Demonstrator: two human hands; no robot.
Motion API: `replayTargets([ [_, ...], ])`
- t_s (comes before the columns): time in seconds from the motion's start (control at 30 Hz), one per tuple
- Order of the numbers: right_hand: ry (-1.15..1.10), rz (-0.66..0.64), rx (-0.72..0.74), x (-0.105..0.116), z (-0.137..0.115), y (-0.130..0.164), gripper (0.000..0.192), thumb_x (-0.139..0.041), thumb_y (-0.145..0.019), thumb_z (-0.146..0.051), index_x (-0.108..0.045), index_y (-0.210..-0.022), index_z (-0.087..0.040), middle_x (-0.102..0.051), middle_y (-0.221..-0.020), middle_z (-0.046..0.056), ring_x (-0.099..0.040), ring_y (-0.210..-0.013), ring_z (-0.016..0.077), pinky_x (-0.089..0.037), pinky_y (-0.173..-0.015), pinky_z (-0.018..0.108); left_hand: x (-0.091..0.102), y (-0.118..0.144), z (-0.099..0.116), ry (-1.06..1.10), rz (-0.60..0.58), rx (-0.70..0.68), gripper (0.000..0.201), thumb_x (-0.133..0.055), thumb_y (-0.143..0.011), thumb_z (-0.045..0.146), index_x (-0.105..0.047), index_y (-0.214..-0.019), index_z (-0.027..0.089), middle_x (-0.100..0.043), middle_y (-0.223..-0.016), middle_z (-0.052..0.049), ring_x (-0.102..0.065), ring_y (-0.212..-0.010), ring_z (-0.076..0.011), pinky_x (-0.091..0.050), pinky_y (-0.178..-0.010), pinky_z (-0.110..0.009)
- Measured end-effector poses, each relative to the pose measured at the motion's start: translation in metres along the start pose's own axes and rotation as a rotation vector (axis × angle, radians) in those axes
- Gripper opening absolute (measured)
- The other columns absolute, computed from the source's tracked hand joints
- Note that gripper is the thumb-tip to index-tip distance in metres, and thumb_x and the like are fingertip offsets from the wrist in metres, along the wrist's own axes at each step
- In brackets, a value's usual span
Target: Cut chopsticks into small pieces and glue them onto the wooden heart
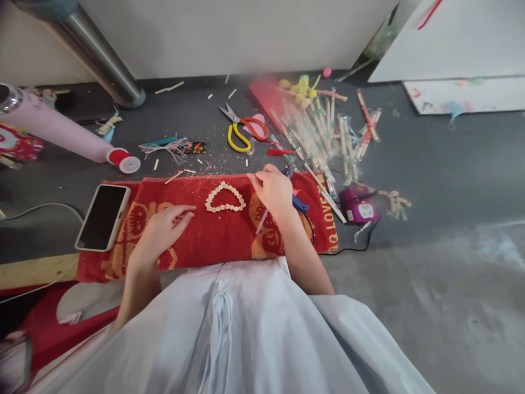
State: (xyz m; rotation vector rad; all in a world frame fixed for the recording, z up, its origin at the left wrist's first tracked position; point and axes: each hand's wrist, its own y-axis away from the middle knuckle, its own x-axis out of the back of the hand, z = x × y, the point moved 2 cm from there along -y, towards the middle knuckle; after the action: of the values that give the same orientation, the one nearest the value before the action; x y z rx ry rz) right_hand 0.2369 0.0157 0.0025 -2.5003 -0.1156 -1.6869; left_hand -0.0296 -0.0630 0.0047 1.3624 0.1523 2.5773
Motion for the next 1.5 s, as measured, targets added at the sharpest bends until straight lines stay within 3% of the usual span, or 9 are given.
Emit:
replayTargets([
  [0.13,-0.028,0.051,0.013,0.000,-0.004,0.006,0.033,-0.048,-0.095,-0.036,-0.070,-0.112,-0.017,-0.069,-0.091,0.008,-0.059,-0.076,0.0163,-0.035,-0.066,0.026,0.005,-0.006,-0.003,-0.066,0.037,0.009,0.036,-0.042,-0.092,0.035,-0.068,-0.111,0.017,-0.073,-0.111,-0.009,-0.068,-0.097,-0.0218,-0.051,-0.090,-0.034],
  [0.3,0.055,0.006,0.018,-0.006,-0.009,0.013,0.047,-0.047,-0.095,-0.045,-0.065,-0.064,-0.016,-0.065,-0.066,0.006,-0.055,-0.062,0.0145,-0.027,-0.059,0.027,0.022,-0.025,-0.010,-0.276,0.135,0.139,0.037,-0.043,-0.092,0.031,-0.066,-0.118,0.019,-0.073,-0.108,-0.009,-0.068,-0.099,-0.0245,-0.050,-0.086,-0.033],
  [0.4,-0.053,0.048,0.006,-0.008,-0.010,0.017,0.020,-0.057,-0.090,-0.033,-0.069,-0.088,-0.017,-0.069,-0.074,0.004,-0.058,-0.065,0.0148,-0.032,-0.060,0.025,0.030,-0.041,-0.015,-0.396,0.161,0.261,0.037,-0.044,-0.092,0.030,-0.065,-0.121,0.021,-0.074,-0.102,-0.009,-0.069,-0.098,-0.0257,-0.050,-0.086,-0.034],
  [0.53,-0.173,0.105,0.057,-0.005,-0.010,0.023,0.032,-0.054,-0.089,-0.025,-0.062,-0.118,-0.016,-0.072,-0.094,0.007,-0.065,-0.081,0.0183,-0.045,-0.070,0.028,0.034,-0.061,-0.024,-0.477,0.178,0.327,0.038,-0.042,-0.093,0.032,-0.064,-0.123,0.021,-0.072,-0.109,-0.013,-0.067,-0.105,-0.0299,-0.050,-0.091,-0.041],
  [0.7,-0.158,0.026,0.159,-0.002,-0.013,0.026,0.031,-0.051,-0.089,-0.022,-0.064,-0.117,-0.016,-0.072,-0.097,0.010,-0.065,-0.092,0.0226,-0.050,-0.087,0.037,0.039,-0.070,-0.026,-0.501,0.125,0.338,0.037,-0.043,-0.091,0.032,-0.067,-0.118,0.020,-0.071,-0.113,-0.015,-0.065,-0.107,-0.0341,-0.050,-0.090,-0.045],
  [1.0,-0.205,-0.108,0.137,0.013,-0.012,0.029,0.061,-0.052,-0.090,-0.023,-0.035,-0.148,-0.011,-0.063,-0.127,0.017,-0.066,-0.101,0.0235,-0.053,-0.087,0.038,0.047,-0.067,0.008,-0.510,0.106,0.227,0.044,-0.037,-0.093,0.037,-0.063,-0.124,0.020,-0.072,-0.110,-0.015,-0.066,-0.106,-0.0350,-0.050,-0.087,-0.044],
  [1.17,-0.120,-0.183,0.142,0.026,-0.003,0.042,0.043,-0.048,-0.094,-0.022,-0.053,-0.135,-0.010,-0.070,-0.111,0.013,-0.066,-0.102,0.0237,-0.049,-0.092,0.037,0.043,-0.067,0.029,-0.506,0.036,0.130,0.045,-0.036,-0.094,0.041,-0.063,-0.123,0.021,-0.073,-0.106,-0.013,-0.067,-0.102,-0.0349,-0.049,-0.083,-0.041],
  [1.33,-0.160,-0.081,0.007,0.043,0.026,0.059,0.036,-0.049,-0.093,-0.026,-0.060,-0.127,-0.017,-0.068,-0.116,0.008,-0.067,-0.088,0.0171,-0.049,-0.083,0.030,0.040,-0.066,0.044,-0.509,-0.042,0.084,0.046,-0.034,-0.094,0.044,-0.063,-0.123,0.022,-0.074,-0.097,-0.011,-0.068,-0.095,-0.0317,-0.046,-0.075,-0.035],
  [1.5,0.134,0.021,-0.330,0.062,0.082,0.070,0.028,-0.046,-0.092,-0.026,-0.072,-0.097,-0.019,-0.073,-0.103,0.008,-0.066,-0.096,0.0227,-0.046,-0.080,0.032,0.040,-0.060,0.054,-0.473,-0.094,0.069,0.047,-0.036,-0.092,0.046,-0.063,-0.123,0.023,-0.073,-0.095,-0.008,-0.067,-0.089,-0.0267,-0.040,-0.070,-0.030],
])
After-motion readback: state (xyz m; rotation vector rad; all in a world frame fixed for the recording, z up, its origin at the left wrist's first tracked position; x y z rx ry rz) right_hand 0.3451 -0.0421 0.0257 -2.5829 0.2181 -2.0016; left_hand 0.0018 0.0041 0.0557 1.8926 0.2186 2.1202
